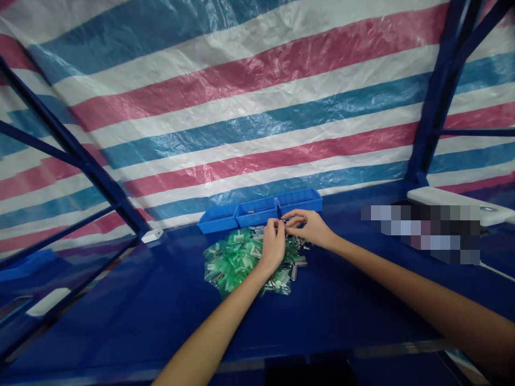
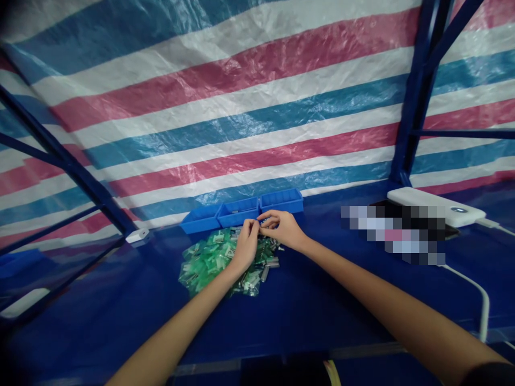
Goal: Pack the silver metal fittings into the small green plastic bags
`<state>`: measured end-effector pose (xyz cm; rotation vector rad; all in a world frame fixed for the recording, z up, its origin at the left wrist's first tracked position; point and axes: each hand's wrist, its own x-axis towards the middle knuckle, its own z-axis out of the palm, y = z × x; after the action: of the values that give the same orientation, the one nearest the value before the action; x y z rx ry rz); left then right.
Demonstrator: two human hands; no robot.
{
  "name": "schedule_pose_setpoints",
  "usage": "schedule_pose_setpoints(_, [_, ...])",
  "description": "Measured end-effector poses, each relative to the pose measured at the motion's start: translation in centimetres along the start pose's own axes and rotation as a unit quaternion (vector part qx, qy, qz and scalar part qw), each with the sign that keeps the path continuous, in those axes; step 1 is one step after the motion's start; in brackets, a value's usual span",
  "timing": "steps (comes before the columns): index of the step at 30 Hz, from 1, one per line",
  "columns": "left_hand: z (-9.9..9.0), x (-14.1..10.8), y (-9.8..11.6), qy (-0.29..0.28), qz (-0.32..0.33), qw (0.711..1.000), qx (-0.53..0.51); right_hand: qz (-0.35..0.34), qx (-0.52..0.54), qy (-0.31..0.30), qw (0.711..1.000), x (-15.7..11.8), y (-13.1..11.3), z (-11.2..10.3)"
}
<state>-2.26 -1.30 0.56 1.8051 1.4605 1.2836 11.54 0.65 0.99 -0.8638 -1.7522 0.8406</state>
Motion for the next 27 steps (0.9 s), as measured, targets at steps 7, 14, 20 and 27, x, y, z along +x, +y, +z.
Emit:
schedule_pose_setpoints(7, [0.0,0.2,-0.3,0.000,0.010,1.000,0.007,-0.025,-0.048,0.008,0.998,0.1,0.1,0.0])
schedule_pose_setpoints(14, [0.2,0.2,-0.6,-0.005,0.025,0.999,0.048,-0.022,-0.091,0.039,0.995,0.5,0.9,-0.7])
schedule_pose_setpoints(20, [0.4,-0.2,-0.5,-0.072,0.115,0.974,0.183,0.051,-0.069,0.131,0.988,1.0,2.5,-2.1])
schedule_pose_setpoints(27, [0.4,-0.8,-0.2,-0.109,0.137,0.953,0.247,0.129,0.001,0.187,0.974,1.4,3.9,-3.0])
